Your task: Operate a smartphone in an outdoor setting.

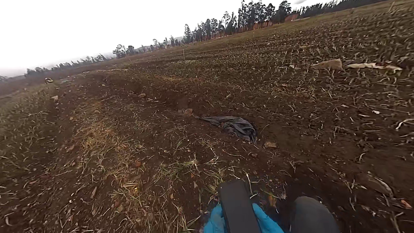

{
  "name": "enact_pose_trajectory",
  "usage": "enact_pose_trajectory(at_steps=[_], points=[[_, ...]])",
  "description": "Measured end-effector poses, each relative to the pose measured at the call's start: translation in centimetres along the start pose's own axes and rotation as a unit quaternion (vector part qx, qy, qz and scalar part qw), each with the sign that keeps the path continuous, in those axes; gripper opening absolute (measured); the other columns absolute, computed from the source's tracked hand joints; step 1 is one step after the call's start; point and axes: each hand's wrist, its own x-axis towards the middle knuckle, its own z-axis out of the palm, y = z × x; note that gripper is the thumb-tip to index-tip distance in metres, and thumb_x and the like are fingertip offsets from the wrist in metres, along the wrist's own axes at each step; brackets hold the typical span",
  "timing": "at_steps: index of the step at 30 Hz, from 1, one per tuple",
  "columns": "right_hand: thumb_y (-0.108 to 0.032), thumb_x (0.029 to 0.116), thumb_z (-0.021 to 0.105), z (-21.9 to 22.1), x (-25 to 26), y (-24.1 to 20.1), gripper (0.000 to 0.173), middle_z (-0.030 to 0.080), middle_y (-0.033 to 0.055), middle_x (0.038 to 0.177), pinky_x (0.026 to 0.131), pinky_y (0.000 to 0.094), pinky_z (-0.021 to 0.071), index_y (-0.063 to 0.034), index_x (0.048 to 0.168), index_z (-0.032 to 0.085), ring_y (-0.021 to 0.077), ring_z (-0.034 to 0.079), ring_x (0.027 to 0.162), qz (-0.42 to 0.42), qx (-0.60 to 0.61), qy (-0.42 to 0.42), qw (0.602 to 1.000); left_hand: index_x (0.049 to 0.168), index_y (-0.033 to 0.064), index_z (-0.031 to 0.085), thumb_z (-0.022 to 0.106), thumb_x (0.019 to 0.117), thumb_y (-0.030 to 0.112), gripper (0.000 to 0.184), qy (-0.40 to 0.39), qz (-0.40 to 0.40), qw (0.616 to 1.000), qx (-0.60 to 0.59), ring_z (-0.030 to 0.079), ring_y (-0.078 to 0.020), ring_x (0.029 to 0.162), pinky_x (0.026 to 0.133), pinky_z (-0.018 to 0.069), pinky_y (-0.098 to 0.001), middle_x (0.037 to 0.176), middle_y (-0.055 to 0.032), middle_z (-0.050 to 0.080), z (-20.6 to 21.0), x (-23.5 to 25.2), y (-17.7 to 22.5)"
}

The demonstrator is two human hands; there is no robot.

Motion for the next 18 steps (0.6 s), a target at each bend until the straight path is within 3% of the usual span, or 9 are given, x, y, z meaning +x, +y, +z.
enact_pose_trajectory(at_steps=[3, 6, 8, 10, 11, 12, 13, 16, 18], points=[[-0.047, 0.1036, 0.05, 0.0, 0.3, 0.4, 0.045, 0.07, 0.0144, 0.122, 0.089, 0.0489, 0.0593, -0.0134, 0.128, 0.067, 0.0271, 0.07, 0.11, 0.023, 0.042, -0.051, 0.998, 0.13, -0.0069, 0.058, 0.032, 0.1117, 0.048, 0.064, 0.018, 0.003, 0.999, 0.029, 0.058, -0.0121, 0.055, 0.043, 0.0512, -0.0286, 0.084, -0.0066, 0.067, -0.8, -0.8, 0.7], [-0.042, 0.1052, 0.044, 2.5, 0.3, 0.9, 0.042, 0.073, 0.0154, 0.113, 0.084, 0.048, 0.0609, -0.0104, 0.121, 0.067, 0.0263, 0.072, 0.103, 0.024, 0.032, 0.018, 0.999, 0.126, -0.0072, 0.059, 0.031, 0.1116, 0.044, 0.06, 0.046, 0.001, 0.998, 0.05, 0.056, -0.0093, 0.054, 0.044, 0.0504, -0.0259, 0.081, -0.0029, 0.065, -1.5, -1.5, 1.4], [-0.038, 0.1071, 0.04, 3.5, 0.6, 0.9, 0.042, 0.073, 0.0162, 0.113, 0.087, 0.0479, 0.0608, -0.0079, 0.122, 0.065, 0.0258, 0.072, 0.104, 0.018, 0.026, 0.025, 0.999, 0.124, -0.0028, 0.062, 0.037, 0.1102, 0.052, 0.062, 0.064, 0.007, 0.997, 0.039, 0.057, -0.0073, 0.053, 0.045, 0.0509, -0.0241, 0.077, 0.0002, 0.065, -2.0, -1.4, 1.2], [-0.035, 0.1078, 0.037, 4.2, 0.5, 1.1, 0.041, 0.073, 0.0151, 0.114, 0.089, 0.046, 0.0609, -0.0075, 0.121, 0.065, 0.0239, 0.072, 0.106, 0.01, 0.019, 0.024, 0.999, 0.124, -0.0023, 0.065, 0.039, 0.1108, 0.048, 0.058, 0.07, 0.035, 0.996, 0.039, 0.064, -0.0063, 0.066, 0.057, 0.0566, -0.0231, 0.088, -0.0008, 0.07, -2.5, -1.2, 0.7], [-0.036, 0.1077, 0.038, 4.4, 0.5, 1.2, 0.041, 0.074, 0.014, 0.114, 0.09, 0.0445, 0.0609, -0.0083, 0.12, 0.066, 0.0225, 0.072, 0.106, 0.006, 0.014, 0.023, 1.0, 0.127, -0.0031, 0.065, 0.039, 0.1118, 0.043, 0.055, 0.063, 0.061, 0.995, 0.05, 0.07, -0.0077, 0.087, 0.076, 0.0616, -0.0252, 0.105, -0.0043, 0.074, -2.7, -1.1, 0.7], [-0.038, 0.1074, 0.042, 4.1, 0.5, 1.3, 0.04, 0.073, 0.0136, 0.116, 0.093, 0.0439, 0.0596, -0.0085, 0.121, 0.067, 0.022, 0.071, 0.108, 0.005, 0.014, 0.009, 1.0, 0.129, -0.0055, 0.064, 0.038, 0.1129, 0.038, 0.053, 0.05, 0.086, 0.993, 0.058, 0.07, -0.0117, 0.109, 0.096, 0.059, -0.0298, 0.121, -0.0099, 0.072, -2.8, -1.0, 1.0], [-0.04, 0.1073, 0.045, 3.9, 0.5, 1.4, 0.041, 0.072, 0.0131, 0.118, 0.096, 0.0432, 0.0576, -0.0086, 0.124, 0.066, 0.0215, 0.07, 0.111, 0.006, 0.013, -0.008, 1.0, 0.128, -0.008, 0.063, 0.037, 0.113, 0.032, 0.05, 0.048, 0.108, 0.991, 0.064, 0.066, -0.0147, 0.119, 0.105, 0.0549, -0.0328, 0.127, -0.0141, 0.069, -2.4, -0.8, 1.6], [-0.039, 0.1082, 0.042, 3.7, 0.1, 1.9, 0.042, 0.073, 0.0118, 0.117, 0.096, 0.0404, 0.0579, -0.0079, 0.124, 0.065, 0.0191, 0.07, 0.11, -0.038, -0.057, 0.025, 0.997, 0.12, -0.0101, 0.066, 0.037, 0.1121, 0.027, 0.048, 0.075, 0.13, 0.986, 0.072, 0.064, -0.0134, 0.123, 0.109, 0.0517, -0.0311, 0.127, -0.016, 0.069, -1.2, -0.8, 2.4], [-0.041, 0.1084, 0.039, 2.4, -0.4, 2.2, 0.046, 0.071, 0.0094, 0.121, 0.102, 0.0391, 0.0541, -0.0072, 0.126, 0.065, 0.0169, 0.067, 0.115, -0.099, -0.189, 0.061, 0.975, 0.113, -0.0094, 0.069, 0.038, 0.1118, 0.028, 0.049, 0.092, 0.136, 0.984, 0.071, 0.064, -0.0128, 0.122, 0.108, 0.0519, -0.0297, 0.124, -0.0158, 0.07, -0.7, -0.9, 2.3]])
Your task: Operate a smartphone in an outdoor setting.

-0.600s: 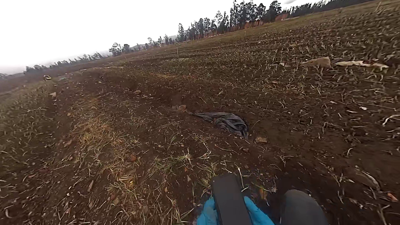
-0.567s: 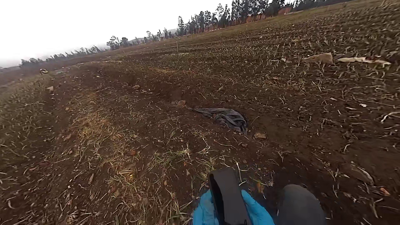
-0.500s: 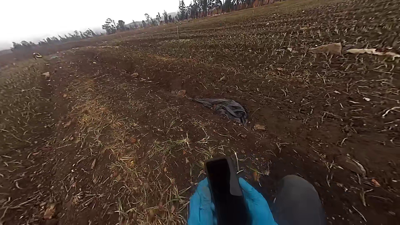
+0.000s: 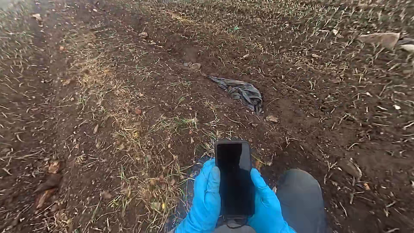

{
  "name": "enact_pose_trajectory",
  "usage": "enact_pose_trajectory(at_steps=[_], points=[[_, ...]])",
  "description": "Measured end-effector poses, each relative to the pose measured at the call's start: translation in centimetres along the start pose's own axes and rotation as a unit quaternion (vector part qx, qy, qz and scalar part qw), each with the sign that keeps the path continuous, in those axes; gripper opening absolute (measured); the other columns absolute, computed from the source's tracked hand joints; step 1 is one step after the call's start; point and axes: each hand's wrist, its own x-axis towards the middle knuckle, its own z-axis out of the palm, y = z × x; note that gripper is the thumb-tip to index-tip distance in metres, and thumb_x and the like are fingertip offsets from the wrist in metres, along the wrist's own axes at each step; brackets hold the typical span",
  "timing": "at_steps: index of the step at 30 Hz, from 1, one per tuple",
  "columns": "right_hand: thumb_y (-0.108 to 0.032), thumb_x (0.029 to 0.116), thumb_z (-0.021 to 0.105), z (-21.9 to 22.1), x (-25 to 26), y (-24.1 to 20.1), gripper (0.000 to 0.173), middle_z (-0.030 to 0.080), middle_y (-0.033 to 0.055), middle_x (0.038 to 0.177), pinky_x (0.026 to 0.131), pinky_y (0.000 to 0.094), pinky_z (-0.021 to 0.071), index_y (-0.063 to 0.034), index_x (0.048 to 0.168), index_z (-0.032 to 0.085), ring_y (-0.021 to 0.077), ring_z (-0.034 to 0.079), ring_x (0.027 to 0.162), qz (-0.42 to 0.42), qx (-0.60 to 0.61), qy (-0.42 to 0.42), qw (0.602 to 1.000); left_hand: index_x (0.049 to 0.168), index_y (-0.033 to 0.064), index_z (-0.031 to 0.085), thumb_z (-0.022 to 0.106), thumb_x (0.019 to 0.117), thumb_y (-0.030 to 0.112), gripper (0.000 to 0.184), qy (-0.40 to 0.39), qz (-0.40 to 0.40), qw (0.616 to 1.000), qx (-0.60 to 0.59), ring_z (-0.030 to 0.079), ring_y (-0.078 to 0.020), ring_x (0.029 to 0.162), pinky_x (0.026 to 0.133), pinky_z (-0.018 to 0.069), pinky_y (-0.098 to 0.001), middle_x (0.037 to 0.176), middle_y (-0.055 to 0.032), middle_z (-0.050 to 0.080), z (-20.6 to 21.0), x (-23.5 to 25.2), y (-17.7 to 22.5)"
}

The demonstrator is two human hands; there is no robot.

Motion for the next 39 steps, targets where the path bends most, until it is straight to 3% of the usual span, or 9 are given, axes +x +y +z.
enact_pose_trajectory(at_steps=[4, 7, 9, 11, 15, 18, 22, 32, 39], points=[[-0.048, 0.1062, 0.042, -1.3, -0.6, 0.1, 0.055, 0.067, 0.0058, 0.13, 0.109, 0.0362, 0.0477, -0.0043, 0.134, 0.059, 0.0133, 0.061, 0.123, -0.072, -0.158, 0.001, 0.985, 0.113, -0.0079, 0.07, 0.038, 0.1105, 0.025, 0.045, 0.014, -0.036, 0.999, -0.025, 0.066, -0.0144, 0.119, 0.107, 0.0527, -0.0306, 0.121, -0.0151, 0.071, 0.6, -0.2, -0.2], [-0.031, 0.105, 0.045, 1.3, -1.0, -1.9, 0.048, 0.067, 0.001, 0.127, 0.107, 0.022, 0.0483, 0.0058, 0.136, 0.05, 0.0017, 0.06, 0.12, -0.049, -0.231, 0.025, 0.971, 0.117, -0.0084, 0.067, 0.038, 0.1108, 0.023, 0.043, 0.012, -0.064, 0.996, -0.059, 0.068, -0.0113, 0.112, 0.103, 0.055, -0.0297, 0.116, -0.0124, 0.072, 0.6, -0.3, -0.3], [-0.041, 0.106, 0.05, 0.9, -1.0, -2.7, 0.062, 0.066, 0.0091, 0.131, 0.106, 0.0279, 0.0511, 0.0105, 0.139, 0.048, 0.0101, 0.062, 0.121, -0.081, -0.317, -0.012, 0.945, 0.117, -0.0075, 0.068, 0.038, 0.1117, 0.027, 0.045, 0.009, -0.068, 0.995, -0.07, 0.069, -0.0103, 0.107, 0.1, 0.0573, -0.03, 0.112, -0.0107, 0.074, 0.3, -0.2, -0.3], [-0.058, 0.1033, 0.047, -0.7, -1.1, -3.3, 0.076, 0.068, 0.0126, 0.128, 0.099, 0.035, 0.0571, 0.006, 0.144, 0.049, 0.0177, 0.067, 0.116, -0.145, -0.444, -0.038, 0.884, 0.113, -0.0045, 0.07, 0.037, 0.1119, 0.031, 0.048, 0.014, -0.066, 0.996, -0.063, 0.071, -0.0108, 0.103, 0.096, 0.0591, -0.0303, 0.107, -0.009, 0.075, -0.1, -0.2, -0.7], [-0.06, 0.1026, 0.041, -1.7, -2.3, -5.1, 0.058, 0.07, 0.0031, 0.123, 0.095, 0.036, 0.0561, -0.018, 0.139, 0.057, 0.0163, 0.066, 0.112, -0.253, -0.614, -0.064, 0.745, 0.11, -0.0026, 0.071, 0.036, 0.1116, 0.025, 0.044, 0.027, -0.087, 0.994, -0.062, 0.072, -0.0135, 0.098, 0.092, 0.0608, -0.0325, 0.1, -0.0092, 0.075, -0.9, -0.1, -1.1], [-0.055, 0.1028, 0.038, -0.5, -3.4, -5.5, 0.05, 0.073, 0.0016, 0.123, 0.1, 0.0338, 0.0477, -0.0216, 0.128, 0.063, 0.0172, 0.064, 0.114, -0.287, -0.656, -0.118, 0.688, 0.108, -0.0031, 0.071, 0.038, 0.1112, 0.024, 0.043, 0.026, -0.089, 0.994, -0.054, 0.071, -0.0115, 0.098, 0.093, 0.059, -0.0303, 0.099, -0.0082, 0.074, -1.2, -0.2, -1.2], [-0.053, 0.1021, 0.037, -0.6, -2.6, -4.7, 0.044, 0.07, -0.0062, 0.125, 0.098, 0.0281, 0.0414, -0.0264, 0.127, 0.062, 0.0119, 0.058, 0.115, -0.279, -0.685, -0.204, 0.642, 0.107, -0.0031, 0.071, 0.039, 0.1116, 0.029, 0.046, 0.016, -0.073, 0.996, -0.056, 0.071, -0.0107, 0.097, 0.092, 0.0593, -0.0301, 0.098, -0.0078, 0.074, -1.3, -0.4, -0.9], [-0.055, 0.1014, 0.042, 1.3, 1.2, -7.8, 0.042, 0.069, -0.0101, 0.121, 0.101, 0.0299, 0.0437, -0.0282, 0.123, 0.065, 0.0079, 0.057, 0.119, -0.366, -0.644, -0.124, 0.661, 0.107, -0.0006, 0.072, 0.041, 0.1111, 0.024, 0.04, 0.014, -0.086, 0.993, -0.078, 0.071, -0.0097, 0.096, 0.091, 0.0596, -0.0293, 0.098, -0.0057, 0.075, -1.5, -0.8, -0.2], [-0.059, 0.1006, 0.039, -0.2, -0.8, -7.8, 0.046, 0.07, -0.0102, 0.123, 0.1, 0.0276, 0.0434, -0.0291, 0.125, 0.064, 0.0065, 0.058, 0.118, -0.329, -0.669, -0.119, 0.656, 0.109, 0.0004, 0.072, 0.041, 0.1103, 0.019, 0.037, 0.018, -0.099, 0.993, -0.061, 0.071, -0.008, 0.097, 0.092, 0.059, -0.0284, 0.098, -0.0038, 0.075, -1.3, -0.9, 0.0]])
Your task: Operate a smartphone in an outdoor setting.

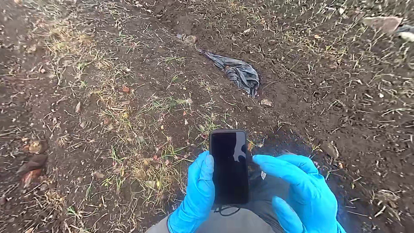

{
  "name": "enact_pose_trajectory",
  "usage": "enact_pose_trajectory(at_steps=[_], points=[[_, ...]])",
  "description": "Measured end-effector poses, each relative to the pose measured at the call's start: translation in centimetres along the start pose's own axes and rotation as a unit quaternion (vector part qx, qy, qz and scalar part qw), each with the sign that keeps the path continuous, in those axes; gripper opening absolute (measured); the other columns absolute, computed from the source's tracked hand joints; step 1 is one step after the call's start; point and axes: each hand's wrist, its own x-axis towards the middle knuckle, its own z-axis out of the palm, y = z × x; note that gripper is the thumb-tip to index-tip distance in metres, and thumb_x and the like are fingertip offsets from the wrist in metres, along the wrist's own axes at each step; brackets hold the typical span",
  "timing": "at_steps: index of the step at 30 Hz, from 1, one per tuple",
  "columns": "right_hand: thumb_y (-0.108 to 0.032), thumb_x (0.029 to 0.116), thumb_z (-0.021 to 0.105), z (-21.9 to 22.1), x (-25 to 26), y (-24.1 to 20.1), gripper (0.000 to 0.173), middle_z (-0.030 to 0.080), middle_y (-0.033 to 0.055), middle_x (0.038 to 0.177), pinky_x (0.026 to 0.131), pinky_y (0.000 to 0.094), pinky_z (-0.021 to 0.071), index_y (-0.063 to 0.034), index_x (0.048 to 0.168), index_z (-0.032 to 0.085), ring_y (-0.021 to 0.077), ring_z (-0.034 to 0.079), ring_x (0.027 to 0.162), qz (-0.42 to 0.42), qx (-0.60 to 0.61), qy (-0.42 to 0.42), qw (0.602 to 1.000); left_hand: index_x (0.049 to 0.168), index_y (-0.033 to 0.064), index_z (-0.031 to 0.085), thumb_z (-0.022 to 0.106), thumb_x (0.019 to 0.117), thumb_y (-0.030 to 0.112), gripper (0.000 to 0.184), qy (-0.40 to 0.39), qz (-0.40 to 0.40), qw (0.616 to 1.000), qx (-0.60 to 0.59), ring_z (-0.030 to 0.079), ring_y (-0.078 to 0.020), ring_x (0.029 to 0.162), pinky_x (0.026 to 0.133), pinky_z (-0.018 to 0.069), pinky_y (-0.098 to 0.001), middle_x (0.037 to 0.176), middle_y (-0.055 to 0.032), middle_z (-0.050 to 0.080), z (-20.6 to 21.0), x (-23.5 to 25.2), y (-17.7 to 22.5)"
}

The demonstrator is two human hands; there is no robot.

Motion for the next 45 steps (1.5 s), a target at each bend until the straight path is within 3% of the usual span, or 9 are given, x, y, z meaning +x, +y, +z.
enact_pose_trajectory(at_steps=[3, 7, 14, 17, 21, 27, 30, 35, 45], points=[[-0.058, 0.1006, 0.04, -0.1, 0.3, 0.2, 0.047, 0.069, -0.0093, 0.126, 0.102, 0.0295, 0.0437, -0.0274, 0.127, 0.063, 0.0076, 0.057, 0.121, 0.006, -0.001, 0.011, 1.0, 0.109, 0.0001, 0.072, 0.042, 0.1098, 0.017, 0.034, -0.008, 0.0, 1.0, -0.012, 0.071, -0.0067, 0.097, 0.092, 0.0593, -0.0284, 0.098, -0.0022, 0.075, 0.4, 0.0, -0.2], [-0.057, 0.0993, 0.045, -0.5, 1.7, 0.1, 0.048, 0.067, -0.0082, 0.132, 0.103, 0.0321, 0.0449, -0.0262, 0.132, 0.062, 0.0095, 0.055, 0.125, 0.01, 0.0, 0.021, 1.0, 0.105, 0.0022, 0.072, 0.041, 0.1112, 0.028, 0.041, -0.023, 0.005, 1.0, -0.006, 0.071, -0.0095, 0.091, 0.086, 0.0605, -0.029, 0.094, -0.0037, 0.073, 0.8, 0.0, -0.3], [-0.055, 0.0989, 0.048, 0.3, 2.5, 0.2, 0.049, 0.066, -0.0059, 0.133, 0.106, 0.0351, 0.0431, -0.0218, 0.132, 0.063, 0.0104, 0.054, 0.128, 0.014, -0.008, -0.006, 1.0, 0.107, 0.0019, 0.072, 0.043, 0.111, 0.031, 0.041, -0.044, -0.003, 0.999, -0.018, 0.071, -0.0105, 0.093, 0.086, 0.0608, -0.0303, 0.097, -0.0049, 0.074, 0.9, -0.1, 0.3], [-0.057, 0.0989, 0.045, 1.1, 1.1, 0.1, 0.047, 0.067, -0.0099, 0.131, 0.105, 0.0327, 0.0423, -0.0261, 0.128, 0.064, 0.0078, 0.054, 0.125, 0.026, -0.003, -0.033, 0.999, 0.106, 0.0028, 0.072, 0.041, 0.1112, 0.032, 0.043, -0.037, 0.007, 0.999, 0.002, 0.071, -0.0105, 0.093, 0.087, 0.0607, -0.0298, 0.097, -0.0044, 0.073, 0.7, 0.1, -0.1], [-0.058, 0.1006, 0.04, 1.0, -0.7, -0.5, 0.047, 0.069, -0.0084, 0.127, 0.103, 0.0278, 0.0423, -0.0267, 0.128, 0.061, 0.0076, 0.056, 0.123, 0.022, 0.023, -0.073, 0.997, 0.104, 0.0053, 0.073, 0.042, 0.1102, 0.027, 0.038, -0.017, -0.003, 1.0, 0.002, 0.07, -0.0076, 0.091, 0.086, 0.0598, -0.0278, 0.093, -0.0014, 0.073, 0.5, 0.3, -0.1], [-0.059, 0.0993, 0.042, -0.3, -1.1, -0.9, 0.046, 0.069, -0.0099, 0.125, 0.1, 0.0262, 0.0452, -0.0281, 0.125, 0.064, 0.0077, 0.057, 0.122, 0.052, 0.034, -0.026, 0.998, 0.111, 0.0072, 0.072, 0.038, 0.1116, 0.033, 0.043, -0.016, -0.027, 0.999, -0.01, 0.072, -0.0154, 0.095, 0.087, 0.0621, -0.0361, 0.1, -0.0065, 0.074, 0.1, 0.2, -0.5], [-0.059, 0.0999, 0.041, -0.2, -1.3, -1.2, 0.046, 0.07, -0.0104, 0.124, 0.1, 0.0255, 0.0445, -0.0277, 0.124, 0.065, 0.007, 0.057, 0.121, 0.057, 0.033, -0.029, 0.997, 0.11, 0.0093, 0.073, 0.039, 0.1114, 0.031, 0.041, -0.011, -0.029, 1.0, 0.0, 0.071, -0.0116, 0.096, 0.089, 0.0609, -0.033, 0.099, -0.0027, 0.074, 0.1, 0.2, -0.2], [-0.057, 0.1006, 0.041, 0.2, -1.9, -1.7, 0.043, 0.071, -0.0104, 0.122, 0.099, 0.0258, 0.0448, -0.0277, 0.122, 0.065, 0.007, 0.058, 0.119, 0.055, 0.035, -0.034, 0.997, 0.108, 0.0107, 0.073, 0.037, 0.1113, 0.032, 0.042, -0.006, -0.046, 0.999, -0.004, 0.072, -0.0149, 0.095, 0.086, 0.0623, -0.0372, 0.098, -0.0047, 0.073, 0.0, 0.0, -0.3], [-0.056, 0.1019, 0.04, 0.4, -2.3, -2.1, 0.043, 0.071, -0.0103, 0.121, 0.101, 0.0266, 0.0449, -0.0271, 0.12, 0.067, 0.0074, 0.058, 0.121, 0.053, 0.048, -0.037, 0.997, 0.107, 0.0115, 0.073, 0.038, 0.1115, 0.033, 0.041, -0.002, -0.05, 0.999, -0.009, 0.071, -0.0137, 0.094, 0.084, 0.0618, -0.0358, 0.097, -0.0035, 0.073, -0.3, -0.3, 0.1]])
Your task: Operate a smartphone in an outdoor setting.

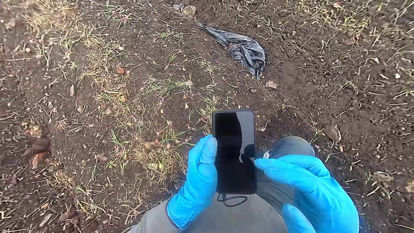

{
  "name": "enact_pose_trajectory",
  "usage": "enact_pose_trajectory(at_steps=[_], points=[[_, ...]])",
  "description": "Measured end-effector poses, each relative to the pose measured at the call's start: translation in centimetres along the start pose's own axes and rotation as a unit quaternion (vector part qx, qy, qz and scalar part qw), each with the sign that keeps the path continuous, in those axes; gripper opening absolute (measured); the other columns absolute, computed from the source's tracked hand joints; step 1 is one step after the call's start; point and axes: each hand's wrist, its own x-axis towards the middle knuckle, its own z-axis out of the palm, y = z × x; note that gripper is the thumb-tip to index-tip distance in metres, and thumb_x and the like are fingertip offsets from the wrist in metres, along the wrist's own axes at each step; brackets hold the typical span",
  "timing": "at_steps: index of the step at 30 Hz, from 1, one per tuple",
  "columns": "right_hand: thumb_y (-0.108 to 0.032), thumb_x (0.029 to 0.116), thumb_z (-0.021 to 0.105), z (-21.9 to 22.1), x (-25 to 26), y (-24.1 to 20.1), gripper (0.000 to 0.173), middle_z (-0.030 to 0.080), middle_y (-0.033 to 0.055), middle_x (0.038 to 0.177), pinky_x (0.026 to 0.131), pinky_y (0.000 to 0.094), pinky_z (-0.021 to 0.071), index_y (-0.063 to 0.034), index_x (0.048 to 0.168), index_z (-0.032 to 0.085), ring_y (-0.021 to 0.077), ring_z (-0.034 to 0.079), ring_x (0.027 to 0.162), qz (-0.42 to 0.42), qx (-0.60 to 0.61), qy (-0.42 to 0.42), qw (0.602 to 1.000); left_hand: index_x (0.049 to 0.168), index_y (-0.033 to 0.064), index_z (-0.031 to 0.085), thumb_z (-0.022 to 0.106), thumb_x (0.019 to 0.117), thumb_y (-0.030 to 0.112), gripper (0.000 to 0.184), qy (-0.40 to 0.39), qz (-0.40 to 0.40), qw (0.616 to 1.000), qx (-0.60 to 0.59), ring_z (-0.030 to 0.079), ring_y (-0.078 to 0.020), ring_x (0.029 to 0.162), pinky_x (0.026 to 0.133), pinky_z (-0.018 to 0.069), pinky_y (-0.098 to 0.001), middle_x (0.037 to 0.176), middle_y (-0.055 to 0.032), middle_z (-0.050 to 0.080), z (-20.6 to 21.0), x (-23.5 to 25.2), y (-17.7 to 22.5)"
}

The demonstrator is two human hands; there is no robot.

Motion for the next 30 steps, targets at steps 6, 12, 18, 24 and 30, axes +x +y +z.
enact_pose_trajectory(at_steps=[6, 12, 18, 24, 30], points=[[-0.054, 0.1023, 0.041, 0.0, -0.1, -0.3, 0.041, 0.072, -0.0109, 0.12, 0.1, 0.0266, 0.0451, -0.0273, 0.118, 0.067, 0.0074, 0.058, 0.12, 0.002, 0.002, 0.006, 1.0, 0.104, 0.0114, 0.073, 0.038, 0.111, 0.03, 0.04, 0.002, -0.001, 1.0, -0.002, 0.071, -0.0135, 0.089, 0.08, 0.0619, -0.0352, 0.093, -0.0033, 0.072, 0.0, -0.2, 0.2], [-0.053, 0.1025, 0.041, -0.1, -0.2, -0.4, 0.04, 0.072, -0.0095, 0.118, 0.098, 0.0268, 0.0474, -0.0266, 0.119, 0.068, 0.0082, 0.06, 0.118, 0.005, 0.009, 0.007, 1.0, 0.105, 0.0115, 0.073, 0.038, 0.1113, 0.033, 0.041, -0.003, 0.007, 1.0, -0.006, 0.071, -0.0141, 0.093, 0.084, 0.0619, -0.0367, 0.097, -0.0037, 0.073, -0.1, -0.1, -0.1], [-0.053, 0.1028, 0.041, -0.2, -0.4, -0.3, 0.041, 0.073, -0.0098, 0.116, 0.095, 0.0267, 0.0498, -0.0271, 0.119, 0.068, 0.0089, 0.061, 0.116, 0.015, 0.014, 0.017, 1.0, 0.101, 0.0123, 0.073, 0.038, 0.1115, 0.032, 0.041, 0.005, 0.01, 1.0, 0.007, 0.071, -0.0123, 0.088, 0.08, 0.0617, -0.0345, 0.091, -0.0021, 0.072, -0.2, -0.3, -0.3], [-0.052, 0.1049, 0.04, 0.1, -0.4, -0.3, 0.043, 0.074, -0.0064, 0.116, 0.093, 0.0307, 0.0538, -0.0248, 0.119, 0.07, 0.0119, 0.065, 0.113, 0.066, 0.021, 0.043, 0.997, 0.101, 0.0127, 0.073, 0.041, 0.1107, 0.033, 0.04, 0.013, -0.01, 1.0, -0.006, 0.071, -0.0122, 0.088, 0.081, 0.061, -0.0337, 0.091, -0.0021, 0.072, -0.1, -0.2, -0.3], [-0.052, 0.1038, 0.045, 1.3, -0.5, -0.4, 0.046, 0.073, 0.0003, 0.121, 0.094, 0.0389, 0.0579, -0.018, 0.125, 0.068, 0.0158, 0.068, 0.113, 0.152, 0.027, 0.025, 0.988, 0.1, 0.0129, 0.073, 0.041, 0.1103, 0.035, 0.04, 0.02, -0.017, 1.0, -0.016, 0.07, -0.0121, 0.088, 0.08, 0.0611, -0.0332, 0.091, -0.002, 0.071, -0.1, -0.2, -0.3]])
